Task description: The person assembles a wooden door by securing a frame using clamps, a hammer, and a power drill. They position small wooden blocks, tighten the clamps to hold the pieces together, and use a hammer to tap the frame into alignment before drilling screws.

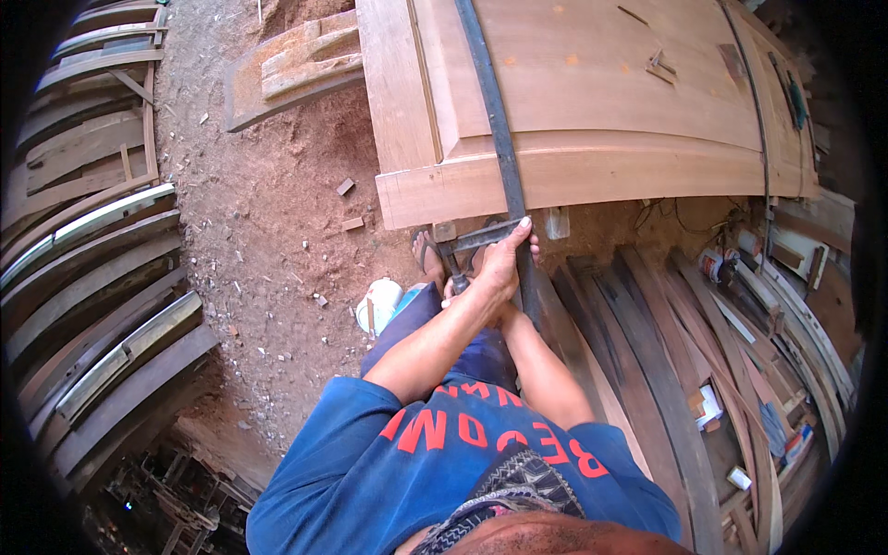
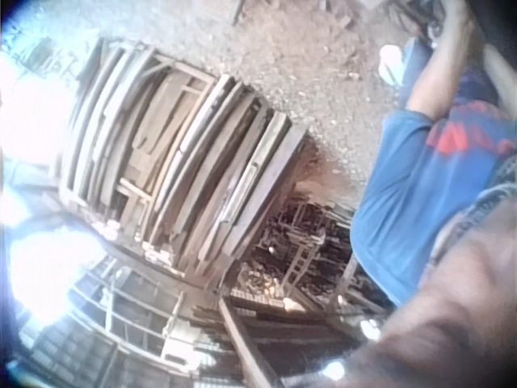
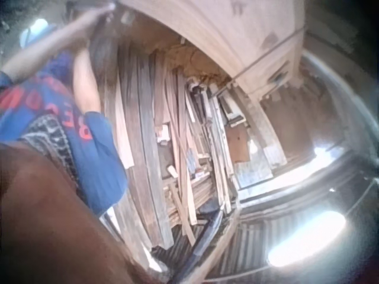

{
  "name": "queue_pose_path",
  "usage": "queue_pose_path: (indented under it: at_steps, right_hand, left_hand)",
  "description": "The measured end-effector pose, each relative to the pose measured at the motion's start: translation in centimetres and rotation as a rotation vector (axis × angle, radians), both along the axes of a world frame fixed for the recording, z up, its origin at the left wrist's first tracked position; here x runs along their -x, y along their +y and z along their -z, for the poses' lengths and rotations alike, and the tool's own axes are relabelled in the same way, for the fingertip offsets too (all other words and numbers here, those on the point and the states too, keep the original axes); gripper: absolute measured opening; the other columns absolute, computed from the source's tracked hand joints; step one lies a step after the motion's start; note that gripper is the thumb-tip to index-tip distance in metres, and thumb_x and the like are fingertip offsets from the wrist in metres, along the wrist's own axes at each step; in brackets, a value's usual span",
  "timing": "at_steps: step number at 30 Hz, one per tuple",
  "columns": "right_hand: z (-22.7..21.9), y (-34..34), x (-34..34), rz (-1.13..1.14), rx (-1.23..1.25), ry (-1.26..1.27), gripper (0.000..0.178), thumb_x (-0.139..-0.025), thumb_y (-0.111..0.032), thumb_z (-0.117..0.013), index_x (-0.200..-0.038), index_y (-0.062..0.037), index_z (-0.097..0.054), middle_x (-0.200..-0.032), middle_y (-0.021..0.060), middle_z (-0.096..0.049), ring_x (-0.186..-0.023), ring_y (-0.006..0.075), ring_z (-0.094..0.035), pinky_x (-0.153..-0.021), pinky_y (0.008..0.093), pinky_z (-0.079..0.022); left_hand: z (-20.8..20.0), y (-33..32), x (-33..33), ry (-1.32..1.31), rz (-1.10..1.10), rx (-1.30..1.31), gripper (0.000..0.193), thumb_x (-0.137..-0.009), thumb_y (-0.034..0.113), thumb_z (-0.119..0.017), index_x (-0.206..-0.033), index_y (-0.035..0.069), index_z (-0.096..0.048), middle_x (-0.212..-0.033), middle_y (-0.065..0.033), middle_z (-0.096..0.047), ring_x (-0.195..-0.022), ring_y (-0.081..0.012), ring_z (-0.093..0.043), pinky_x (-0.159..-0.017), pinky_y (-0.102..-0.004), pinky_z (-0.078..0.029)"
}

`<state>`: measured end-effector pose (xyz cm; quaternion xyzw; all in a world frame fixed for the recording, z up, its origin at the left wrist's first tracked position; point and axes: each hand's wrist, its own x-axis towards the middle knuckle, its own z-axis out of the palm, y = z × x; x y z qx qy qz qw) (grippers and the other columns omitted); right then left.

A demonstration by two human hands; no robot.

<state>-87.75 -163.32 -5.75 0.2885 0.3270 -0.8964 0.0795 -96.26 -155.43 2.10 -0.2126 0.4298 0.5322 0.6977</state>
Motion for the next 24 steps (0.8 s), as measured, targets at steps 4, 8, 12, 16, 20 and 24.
queue_pose_path:
  at_steps: [4, 8, 12, 16, 20, 24]
  right_hand:
    - [-2.7, 2.3, 2.1, -0.119, -0.354, -0.172, 0.056, -0.098, -0.036, -0.065, -0.138, -0.0027, -0.045, -0.133, 0.0165, -0.052, -0.12, 0.0253, -0.052, -0.104, 0.0373, -0.043]
    - [-6.7, -3.1, 3.8, 0.061, -1.396, -0.588, 0.077, -0.092, -0.04, -0.072, -0.15, -0.0024, -0.037, -0.147, 0.0223, -0.047, -0.133, 0.0337, -0.05, -0.108, 0.0437, -0.041]
    - [-2.7, -2.2, 3.0, 0.178, -1.223, -0.334, 0.055, -0.09, -0.024, -0.071, -0.138, -0.0018, -0.053, -0.128, 0.0189, -0.063, -0.118, 0.0337, -0.062, -0.094, 0.0451, -0.05]
    - [-7.0, 3.0, 3.2, 0.127, 0.114, -0.18, 0.028, -0.086, -0.018, -0.079, -0.101, -0.0001, -0.063, -0.073, 0.0045, -0.062, -0.052, 0.0119, -0.056, -0.047, 0.0285, -0.046]
    - [-5.5, -1.7, 4.3, 0.197, -1.105, -0.657, 0.051, -0.079, -0.031, -0.083, -0.112, 0.0013, -0.062, -0.088, 0.0211, -0.072, -0.077, 0.0359, -0.072, -0.073, 0.0417, -0.057]
    - [-8.2, -1.7, 6.1, 0.122, -0.901, -0.76, 0.04, -0.082, -0.03, -0.081, -0.102, -0.0004, -0.063, -0.089, 0.0187, -0.07, -0.078, 0.0318, -0.07, -0.07, 0.0422, -0.055]
  left_hand:
    - [-0.9, 0.4, 0.5, -0.012, 0.033, 0.0, 0.03, -0.092, 0.036, -0.079, -0.103, 0.011, -0.068, -0.086, -0.0038, -0.07, -0.074, -0.0156, -0.067, -0.069, -0.0314, -0.056]
    - [-0.6, -2.0, 1.8, 0.146, 0.2, -0.005, 0.033, -0.094, 0.035, -0.076, -0.108, 0.005, -0.068, -0.094, -0.0051, -0.072, -0.08, -0.0142, -0.068, -0.073, -0.0289, -0.056]
    - [-4.2, -6.4, 7.1, 0.304, 0.378, -0.116, 0.041, -0.1, 0.023, -0.068, -0.132, -0.002, -0.06, -0.122, -0.012, -0.071, -0.11, -0.0174, -0.068, -0.092, -0.0283, -0.054]
    - [-3.8, -11.7, 13.5, 0.526, 0.271, 0.017, 0.03, -0.097, 0.009, -0.065, -0.125, -0.001, -0.065, -0.106, -0.0113, -0.073, -0.096, -0.0177, -0.071, -0.084, -0.0282, -0.058]
    - [0.5, -14.7, 15.7, 0.472, 0.33, 0.173, 0.035, -0.098, 0.016, -0.065, -0.129, 0.001, -0.061, -0.109, -0.0091, -0.071, -0.098, -0.0165, -0.069, -0.085, -0.0282, -0.057]
    - [4.0, -17.0, 13.8, 0.28, 0.315, 0.153, 0.04, -0.099, 0.022, -0.065, -0.134, 0.005, -0.058, -0.114, -0.0094, -0.072, -0.098, -0.0164, -0.069, -0.087, -0.0298, -0.056]
